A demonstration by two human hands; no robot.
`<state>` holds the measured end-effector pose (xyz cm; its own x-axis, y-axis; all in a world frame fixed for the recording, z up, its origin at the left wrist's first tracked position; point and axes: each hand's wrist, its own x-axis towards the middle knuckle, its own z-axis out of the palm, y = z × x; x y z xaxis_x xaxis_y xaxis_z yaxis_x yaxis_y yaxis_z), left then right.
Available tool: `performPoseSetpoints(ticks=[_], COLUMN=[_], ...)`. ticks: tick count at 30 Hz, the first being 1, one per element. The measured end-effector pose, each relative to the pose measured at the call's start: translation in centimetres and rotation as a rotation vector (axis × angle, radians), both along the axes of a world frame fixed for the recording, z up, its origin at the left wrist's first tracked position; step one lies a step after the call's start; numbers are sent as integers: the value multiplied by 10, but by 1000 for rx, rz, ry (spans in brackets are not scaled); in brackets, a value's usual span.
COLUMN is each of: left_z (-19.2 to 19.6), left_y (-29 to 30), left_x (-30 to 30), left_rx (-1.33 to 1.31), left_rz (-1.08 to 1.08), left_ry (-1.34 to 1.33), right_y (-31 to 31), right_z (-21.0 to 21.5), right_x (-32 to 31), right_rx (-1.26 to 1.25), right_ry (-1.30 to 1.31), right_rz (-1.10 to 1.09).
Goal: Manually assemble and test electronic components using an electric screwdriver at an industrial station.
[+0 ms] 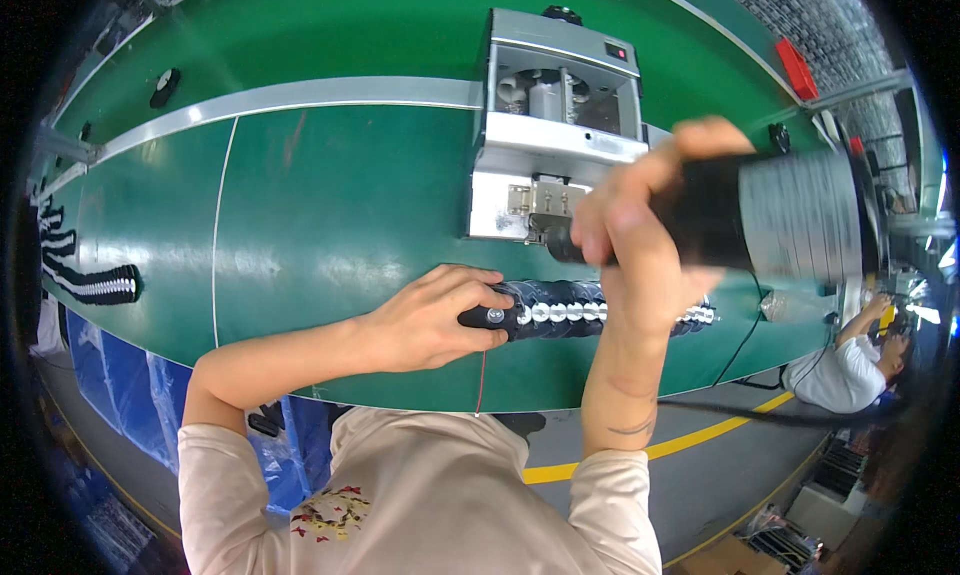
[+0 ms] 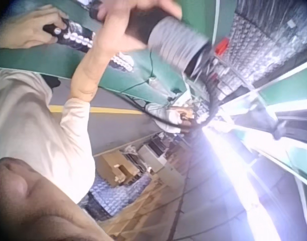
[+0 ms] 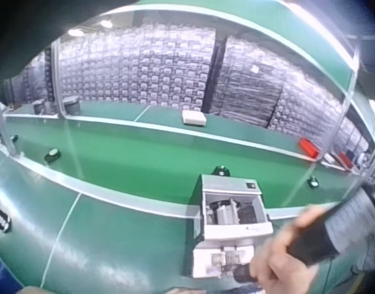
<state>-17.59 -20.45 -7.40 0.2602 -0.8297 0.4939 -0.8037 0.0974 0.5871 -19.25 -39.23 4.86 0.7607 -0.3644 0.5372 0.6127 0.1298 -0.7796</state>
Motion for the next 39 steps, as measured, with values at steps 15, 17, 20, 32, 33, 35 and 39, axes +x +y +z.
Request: performPoseSetpoints(ticks=[15, 17, 20, 32, 33, 35, 39], left_z=[-3, -3, -4, -2, -2, -3, -4], left_y=[0, 1, 1, 2, 2, 2, 0], left_x=[1, 0, 0, 1, 1, 1, 1], left_rx=[11, 17, 18, 19, 20, 21, 19], left_rz=[7, 8, 15, 7, 6, 2, -4], left_ry=[-34, -27, -24, 2, -8, -25, -22], right_y=[24, 25, 29, 26, 24, 8, 0], right_z=[-34, -34, -33, -28, -26, -13, 12], right_x=[-40, -41, -45, -45, -45, -37, -5], right_rx=[-127, -138, -69, -50, -28, -71, -77], right_ry=[80, 90, 138, 116, 92, -39, -160], right_rz=[-3, 13, 47, 112, 119, 109, -7])
